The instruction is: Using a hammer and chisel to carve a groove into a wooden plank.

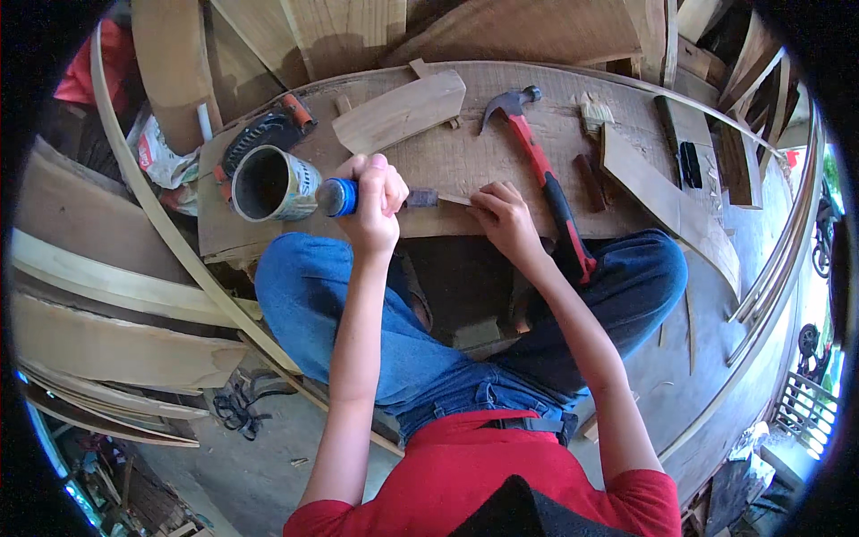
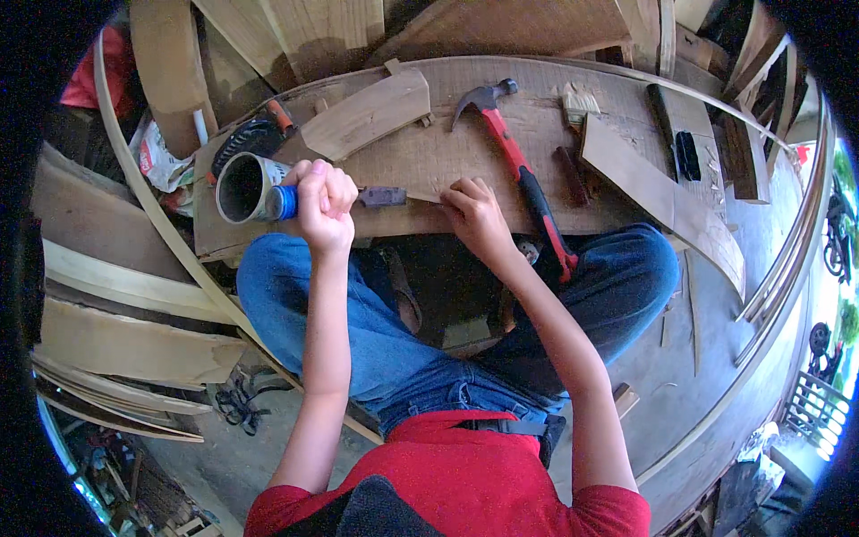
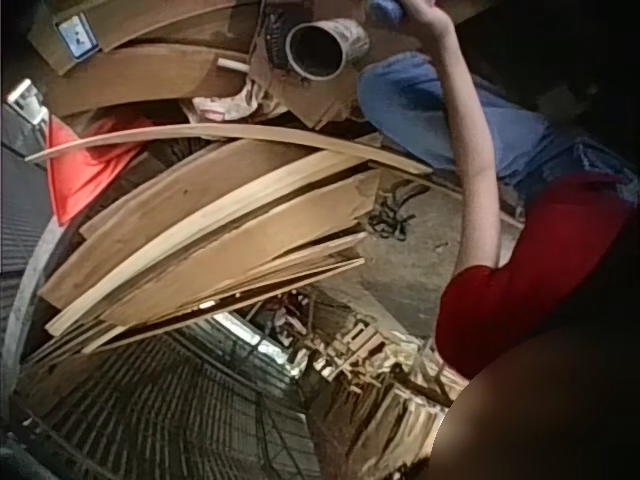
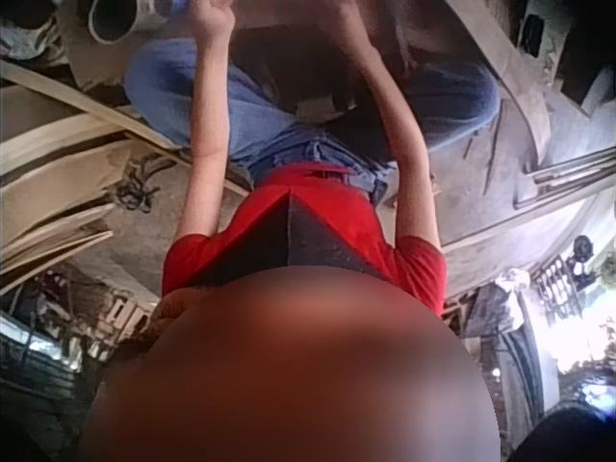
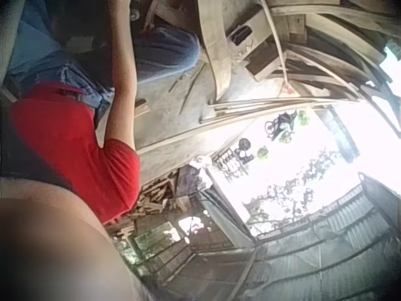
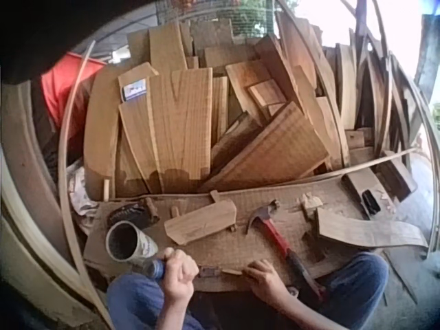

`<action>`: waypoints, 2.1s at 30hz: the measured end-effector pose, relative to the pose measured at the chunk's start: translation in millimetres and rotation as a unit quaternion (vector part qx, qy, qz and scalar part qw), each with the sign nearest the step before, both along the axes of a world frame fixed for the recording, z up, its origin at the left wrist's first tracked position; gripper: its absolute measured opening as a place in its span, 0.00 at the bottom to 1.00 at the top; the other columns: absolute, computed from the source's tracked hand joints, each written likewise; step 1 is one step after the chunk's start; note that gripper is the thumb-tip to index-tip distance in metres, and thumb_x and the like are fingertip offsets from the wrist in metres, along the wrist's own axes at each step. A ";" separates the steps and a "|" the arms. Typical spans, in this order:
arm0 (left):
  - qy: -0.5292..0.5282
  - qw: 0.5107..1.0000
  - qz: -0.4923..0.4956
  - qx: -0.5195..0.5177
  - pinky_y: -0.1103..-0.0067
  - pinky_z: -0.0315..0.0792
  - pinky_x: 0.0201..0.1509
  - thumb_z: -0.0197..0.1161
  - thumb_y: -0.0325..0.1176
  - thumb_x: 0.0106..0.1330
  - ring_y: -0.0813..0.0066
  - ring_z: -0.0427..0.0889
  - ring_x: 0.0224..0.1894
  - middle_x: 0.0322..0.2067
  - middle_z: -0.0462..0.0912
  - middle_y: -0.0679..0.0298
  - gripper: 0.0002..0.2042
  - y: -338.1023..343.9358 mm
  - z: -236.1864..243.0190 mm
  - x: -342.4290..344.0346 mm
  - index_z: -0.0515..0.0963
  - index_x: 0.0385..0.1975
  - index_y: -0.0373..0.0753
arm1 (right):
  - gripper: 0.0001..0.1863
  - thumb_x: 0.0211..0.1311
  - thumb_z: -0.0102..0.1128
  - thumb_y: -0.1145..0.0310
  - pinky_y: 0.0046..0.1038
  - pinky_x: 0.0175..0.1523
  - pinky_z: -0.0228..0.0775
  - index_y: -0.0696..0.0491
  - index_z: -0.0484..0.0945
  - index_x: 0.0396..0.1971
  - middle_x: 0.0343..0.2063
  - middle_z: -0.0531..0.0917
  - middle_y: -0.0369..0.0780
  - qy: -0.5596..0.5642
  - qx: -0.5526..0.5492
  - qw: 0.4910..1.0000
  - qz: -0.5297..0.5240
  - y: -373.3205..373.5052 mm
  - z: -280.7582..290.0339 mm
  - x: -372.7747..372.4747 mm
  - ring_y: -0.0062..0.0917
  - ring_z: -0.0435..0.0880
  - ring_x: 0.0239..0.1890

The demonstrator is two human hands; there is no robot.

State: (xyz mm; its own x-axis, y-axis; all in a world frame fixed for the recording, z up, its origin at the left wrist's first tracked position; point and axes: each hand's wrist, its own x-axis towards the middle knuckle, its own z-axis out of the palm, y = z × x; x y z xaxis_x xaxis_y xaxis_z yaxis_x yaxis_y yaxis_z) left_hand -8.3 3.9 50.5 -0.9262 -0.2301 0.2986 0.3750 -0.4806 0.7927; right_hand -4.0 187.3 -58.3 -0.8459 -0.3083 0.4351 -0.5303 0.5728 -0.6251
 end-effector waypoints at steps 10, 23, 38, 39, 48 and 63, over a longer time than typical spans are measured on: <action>-0.008 1.000 -0.008 -0.001 0.82 0.43 0.11 0.42 0.28 0.62 0.83 0.43 0.06 0.05 0.51 0.72 0.16 -4.8 -3.1 -8.5 0.52 0.11 0.46 | 0.07 0.44 0.59 0.76 0.31 0.40 0.65 0.56 0.76 0.27 0.28 0.74 0.40 -0.017 -0.020 1.000 -0.006 2.1 -1.6 1.2 0.35 0.72 0.34; -0.003 1.000 -0.018 -0.012 0.83 0.43 0.11 0.42 0.29 0.62 0.84 0.43 0.06 0.05 0.50 0.72 0.16 -7.8 1.0 -9.6 0.53 0.10 0.46 | 0.08 0.44 0.61 0.76 0.32 0.39 0.68 0.58 0.77 0.28 0.27 0.75 0.41 -0.014 -0.009 1.000 -0.007 2.0 0.5 1.0 0.35 0.73 0.33; -0.017 1.000 -0.010 -0.010 0.83 0.43 0.11 0.42 0.30 0.61 0.84 0.44 0.06 0.05 0.50 0.72 0.17 -8.4 -0.4 -11.1 0.52 0.10 0.46 | 0.08 0.44 0.61 0.77 0.32 0.39 0.67 0.58 0.76 0.28 0.27 0.74 0.41 -0.008 -0.001 1.000 -0.008 2.9 -2.0 2.0 0.35 0.73 0.33; -0.016 1.000 -0.010 -0.011 0.83 0.43 0.10 0.42 0.30 0.61 0.84 0.44 0.06 0.05 0.50 0.72 0.16 -8.1 -0.3 -11.1 0.52 0.10 0.46 | 0.08 0.44 0.60 0.77 0.32 0.40 0.67 0.58 0.76 0.28 0.28 0.74 0.41 -0.010 -0.003 1.000 -0.008 3.1 -1.5 2.0 0.35 0.73 0.33; 0.005 0.999 -0.012 -0.034 0.84 0.46 0.11 0.47 0.27 0.62 0.85 0.49 0.06 0.06 0.53 0.72 0.16 6.2 -2.8 -7.4 0.52 0.12 0.44 | 0.08 0.44 0.60 0.76 0.32 0.41 0.67 0.58 0.76 0.28 0.28 0.75 0.41 -0.015 0.011 1.000 -0.003 5.2 1.6 1.0 0.35 0.73 0.34; 0.024 0.999 -0.022 -0.042 0.84 0.49 0.11 0.48 0.25 0.62 0.86 0.50 0.07 0.06 0.55 0.72 0.17 3.8 -4.0 1.5 0.54 0.11 0.43 | 0.09 0.45 0.60 0.76 0.31 0.38 0.67 0.59 0.76 0.30 0.28 0.74 0.41 -0.004 0.006 1.000 0.021 2.7 1.8 -2.7 0.35 0.72 0.33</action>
